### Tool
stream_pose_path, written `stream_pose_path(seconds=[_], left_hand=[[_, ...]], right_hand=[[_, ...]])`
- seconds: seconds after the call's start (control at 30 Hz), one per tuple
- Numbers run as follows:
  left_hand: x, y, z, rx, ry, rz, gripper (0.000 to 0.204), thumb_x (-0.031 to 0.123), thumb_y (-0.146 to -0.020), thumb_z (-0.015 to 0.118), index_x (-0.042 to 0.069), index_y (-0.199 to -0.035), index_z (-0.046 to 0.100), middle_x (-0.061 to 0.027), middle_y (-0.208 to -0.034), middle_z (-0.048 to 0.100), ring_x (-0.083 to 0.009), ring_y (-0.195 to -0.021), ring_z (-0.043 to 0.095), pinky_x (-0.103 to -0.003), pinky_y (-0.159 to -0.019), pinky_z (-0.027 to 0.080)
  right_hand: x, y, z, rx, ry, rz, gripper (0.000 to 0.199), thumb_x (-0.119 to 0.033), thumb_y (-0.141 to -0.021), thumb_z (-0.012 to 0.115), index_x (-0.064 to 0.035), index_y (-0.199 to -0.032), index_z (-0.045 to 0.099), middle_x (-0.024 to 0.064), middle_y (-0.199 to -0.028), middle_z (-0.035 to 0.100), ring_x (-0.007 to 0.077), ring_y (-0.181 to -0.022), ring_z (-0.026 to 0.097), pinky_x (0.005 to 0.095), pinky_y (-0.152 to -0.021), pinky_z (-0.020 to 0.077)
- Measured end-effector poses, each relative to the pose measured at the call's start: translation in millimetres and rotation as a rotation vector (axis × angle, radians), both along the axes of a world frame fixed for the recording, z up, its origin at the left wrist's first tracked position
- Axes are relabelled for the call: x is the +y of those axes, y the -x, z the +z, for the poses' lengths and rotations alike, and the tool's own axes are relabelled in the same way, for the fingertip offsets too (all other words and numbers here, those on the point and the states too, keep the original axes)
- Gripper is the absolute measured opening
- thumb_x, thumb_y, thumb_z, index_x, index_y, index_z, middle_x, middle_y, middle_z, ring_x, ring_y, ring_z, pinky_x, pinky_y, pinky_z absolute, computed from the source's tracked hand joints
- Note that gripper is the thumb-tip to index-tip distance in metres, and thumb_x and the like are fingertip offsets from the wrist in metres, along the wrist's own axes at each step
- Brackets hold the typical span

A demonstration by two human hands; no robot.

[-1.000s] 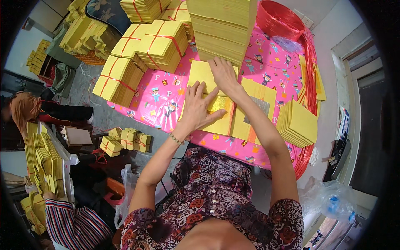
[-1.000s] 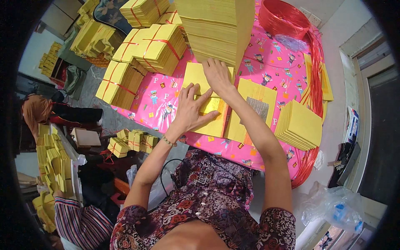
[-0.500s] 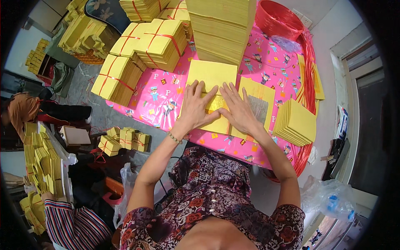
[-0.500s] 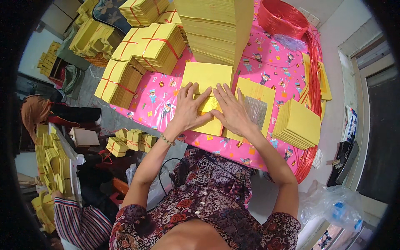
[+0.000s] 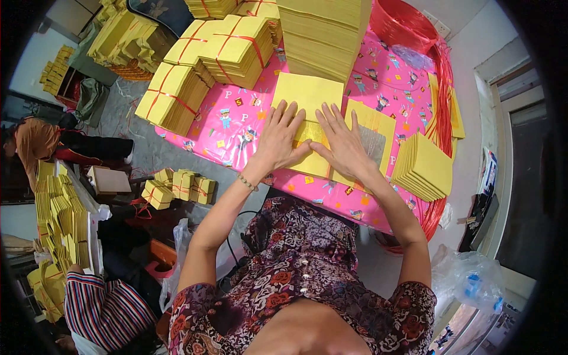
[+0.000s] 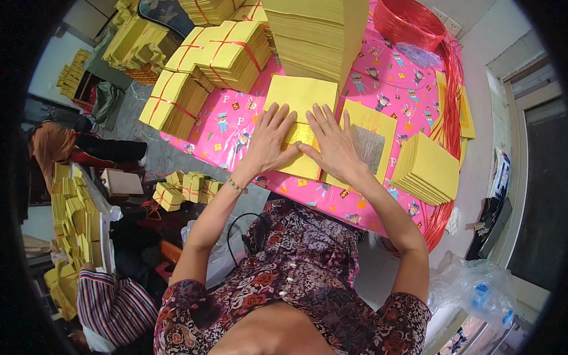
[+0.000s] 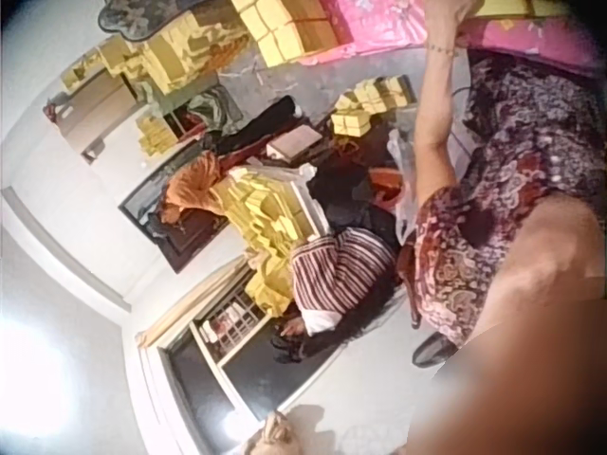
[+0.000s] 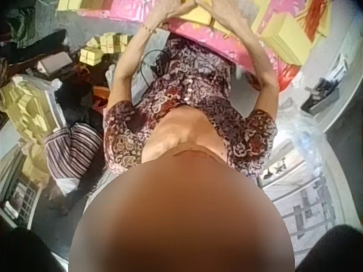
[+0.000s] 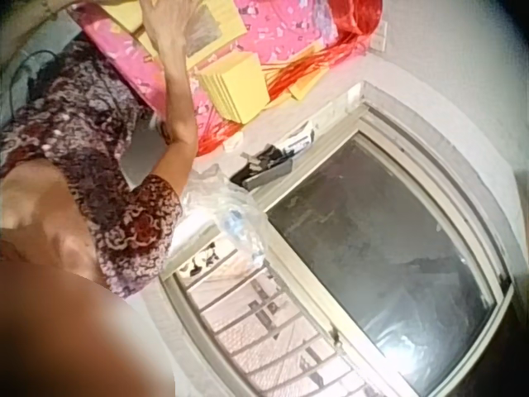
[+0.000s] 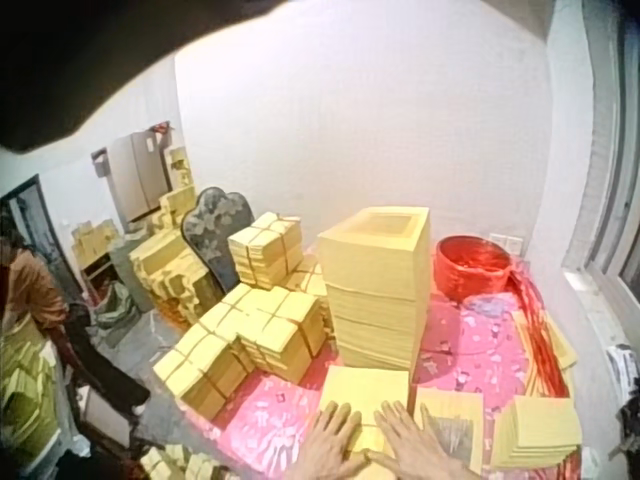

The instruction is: Folding and stacking sheets of yellow joss paper on a table.

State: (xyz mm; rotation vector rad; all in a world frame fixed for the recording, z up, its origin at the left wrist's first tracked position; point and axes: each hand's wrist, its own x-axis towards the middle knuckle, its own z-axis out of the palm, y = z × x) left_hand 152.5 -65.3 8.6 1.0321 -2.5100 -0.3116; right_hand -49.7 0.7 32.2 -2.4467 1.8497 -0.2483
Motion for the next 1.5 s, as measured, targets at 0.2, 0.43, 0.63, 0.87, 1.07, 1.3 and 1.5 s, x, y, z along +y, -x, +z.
stream_pose_path(seconds=[0.2, 0.43, 0.63, 0.87, 1.07, 1.3, 1.5], left_hand=[[1.6, -5.5, -0.4, -0.098, -0.022, 0.022, 0.067, 0.046, -0.091, 0.053, 0.015, -0.149, 0.041, -0.0113, -0.157, 0.034, -0.0375, -0.146, 0.023, -0.056, -0.119, 0.015], [-13.4, -28.3, 0.6, -0.097, -0.089, -0.077, 0.062, 0.044, -0.096, 0.049, 0.023, -0.153, 0.035, -0.0090, -0.160, 0.029, -0.0339, -0.150, 0.017, -0.057, -0.120, 0.006], [-18.5, -30.4, -2.4, -0.063, -0.147, -0.107, 0.061, 0.047, -0.097, 0.046, 0.023, -0.152, 0.037, -0.0103, -0.160, 0.028, -0.0338, -0.150, 0.017, -0.058, -0.120, 0.009], [-17.6, -33.1, -9.0, 0.001, -0.166, -0.112, 0.063, 0.046, -0.096, 0.049, 0.023, -0.152, 0.037, -0.0095, -0.161, 0.027, -0.0345, -0.150, 0.015, -0.058, -0.120, 0.009], [-21.9, -33.3, -9.4, 0.058, -0.231, -0.121, 0.062, 0.043, -0.095, 0.050, 0.022, -0.152, 0.038, -0.0105, -0.161, 0.027, -0.0365, -0.150, 0.013, -0.057, -0.120, 0.009], [-39.7, -35.7, -11.5, 0.263, -0.446, -0.181, 0.060, 0.038, -0.097, 0.053, 0.016, -0.151, 0.038, -0.0148, -0.159, 0.029, -0.0377, -0.150, 0.012, -0.054, -0.120, 0.012], [-34.1, -28.3, 12.8, 0.484, -0.395, 0.005, 0.047, 0.024, -0.092, 0.065, 0.008, -0.136, 0.056, -0.0175, -0.135, 0.058, -0.0325, -0.130, 0.051, -0.044, -0.111, 0.035]], right_hand=[[-7.2, -1.9, -15.6, -0.105, -0.011, 0.107, 0.074, -0.049, -0.099, 0.046, -0.0037, -0.153, 0.026, 0.0162, -0.160, 0.025, 0.0319, -0.150, 0.016, 0.0547, -0.121, 0.0110], [-8.4, -2.6, -19.6, -0.090, -0.023, 0.102, 0.073, -0.047, -0.099, 0.046, -0.0033, -0.153, 0.025, 0.0157, -0.161, 0.022, 0.0321, -0.150, 0.016, 0.0538, -0.121, 0.0122], [-9.2, -2.2, -13.8, -0.033, -0.007, 0.124, 0.065, -0.046, -0.100, 0.044, -0.0152, -0.155, 0.028, 0.0141, -0.161, 0.022, 0.0328, -0.150, 0.016, 0.0540, -0.121, 0.0123], [-8.2, -3.4, -12.9, -0.048, -0.044, 0.119, 0.062, -0.046, -0.100, 0.043, -0.0196, -0.155, 0.029, 0.0134, -0.161, 0.021, 0.0332, -0.150, 0.016, 0.0544, -0.121, 0.0118], [-10.2, -2.7, -11.6, -0.049, -0.038, 0.121, 0.063, -0.048, -0.101, 0.043, -0.0195, -0.155, 0.029, 0.0137, -0.161, 0.022, 0.0332, -0.149, 0.017, 0.0541, -0.121, 0.0123], [-29.0, -4.3, -9.1, -0.146, 0.078, 0.062, 0.051, -0.033, -0.094, 0.060, -0.0141, -0.141, 0.050, 0.0154, -0.146, 0.047, 0.0329, -0.137, 0.041, 0.0526, -0.113, 0.0315], [-48.7, 3.8, -11.7, -0.169, 0.267, 0.119, 0.024, -0.020, -0.086, 0.069, -0.0066, -0.106, 0.064, 0.0087, -0.102, 0.066, 0.0265, -0.091, 0.067, 0.0394, -0.077, 0.0551]])
